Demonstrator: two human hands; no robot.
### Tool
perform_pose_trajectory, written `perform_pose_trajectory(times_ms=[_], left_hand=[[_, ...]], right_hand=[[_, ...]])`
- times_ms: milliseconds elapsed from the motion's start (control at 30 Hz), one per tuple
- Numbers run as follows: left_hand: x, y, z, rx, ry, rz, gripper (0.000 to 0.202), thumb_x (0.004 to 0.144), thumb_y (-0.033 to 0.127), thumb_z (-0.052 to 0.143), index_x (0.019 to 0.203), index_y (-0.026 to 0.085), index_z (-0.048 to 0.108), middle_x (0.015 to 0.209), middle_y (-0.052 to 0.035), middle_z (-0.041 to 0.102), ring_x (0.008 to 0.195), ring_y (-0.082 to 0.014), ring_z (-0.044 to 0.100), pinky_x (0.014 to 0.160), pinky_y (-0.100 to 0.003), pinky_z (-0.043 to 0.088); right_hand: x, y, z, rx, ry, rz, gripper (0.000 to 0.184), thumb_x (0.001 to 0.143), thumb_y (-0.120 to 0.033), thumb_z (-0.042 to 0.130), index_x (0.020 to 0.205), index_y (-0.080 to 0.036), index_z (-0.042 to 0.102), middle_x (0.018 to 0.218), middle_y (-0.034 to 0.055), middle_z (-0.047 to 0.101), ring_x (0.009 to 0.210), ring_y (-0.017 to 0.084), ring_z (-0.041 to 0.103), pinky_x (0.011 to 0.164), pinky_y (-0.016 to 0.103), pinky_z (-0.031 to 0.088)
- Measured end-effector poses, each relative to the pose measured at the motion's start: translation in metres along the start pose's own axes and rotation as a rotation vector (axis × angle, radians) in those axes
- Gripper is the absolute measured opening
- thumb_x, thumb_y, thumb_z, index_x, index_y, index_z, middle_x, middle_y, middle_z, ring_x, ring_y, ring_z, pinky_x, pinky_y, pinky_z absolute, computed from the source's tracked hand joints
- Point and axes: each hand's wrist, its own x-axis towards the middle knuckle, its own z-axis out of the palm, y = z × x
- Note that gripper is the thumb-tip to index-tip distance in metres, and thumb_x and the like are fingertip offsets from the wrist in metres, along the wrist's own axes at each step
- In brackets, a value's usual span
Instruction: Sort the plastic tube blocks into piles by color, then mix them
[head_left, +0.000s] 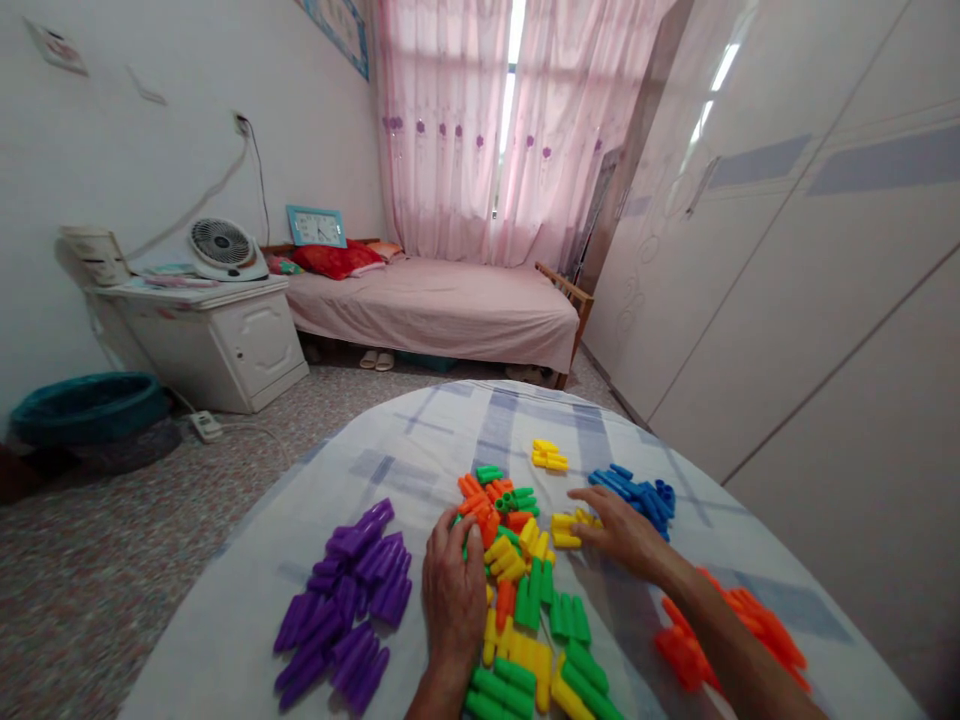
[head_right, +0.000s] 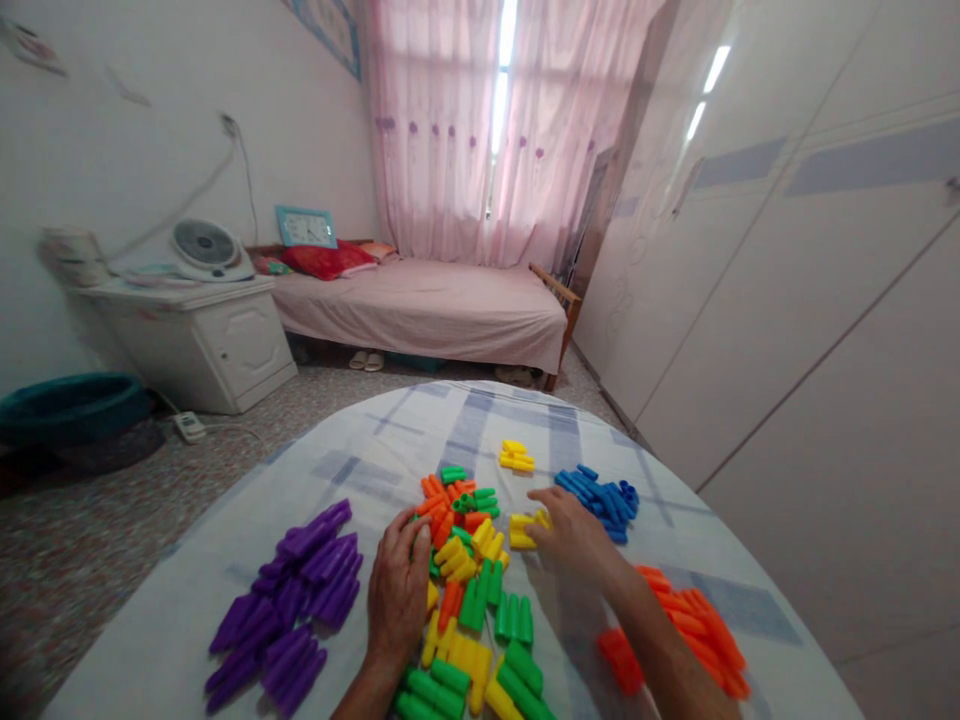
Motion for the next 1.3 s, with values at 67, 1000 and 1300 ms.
perform_pose_trajectory(times_ms=[67, 1000, 1300], left_hand=[[0.0, 0.0, 0.0, -0.006, 0.008, 0.002, 0.039, 0.092, 0.039, 0.034, 0.107, 0.018, 0.064, 0.125, -0.0102, 0.055, 0.119, -0.0246, 0.049, 0.104, -0.047, 0.039], [-0.002, 0.004, -0.002, -0.014, 0.025, -0.024, 0.034, 0.091, 0.035, 0.039, 0.106, 0.02, 0.065, 0.126, -0.0098, 0.056, 0.119, -0.0238, 0.051, 0.103, -0.045, 0.041], [-0.001, 0.003, -0.002, 0.012, 0.024, 0.002, 0.035, 0.092, 0.034, 0.037, 0.106, 0.019, 0.065, 0.125, -0.0094, 0.057, 0.118, -0.0235, 0.051, 0.103, -0.046, 0.041]], right_hand=[[-0.014, -0.001, 0.004, -0.012, -0.029, 0.021, 0.048, 0.078, -0.027, 0.053, 0.125, -0.019, 0.056, 0.126, 0.011, 0.056, 0.114, 0.023, 0.054, 0.096, 0.033, 0.041], [0.101, 0.012, 0.004, -0.045, 0.241, 0.253, 0.039, 0.09, -0.031, 0.04, 0.12, -0.013, 0.058, 0.121, 0.0152, 0.06, 0.111, 0.025, 0.056, 0.092, 0.035, 0.041], [0.0, -0.008, 0.002, 0.199, 0.035, -0.097, 0.044, 0.076, -0.032, 0.057, 0.119, -0.023, 0.059, 0.124, 0.0066, 0.059, 0.111, 0.021, 0.056, 0.094, 0.031, 0.043]])
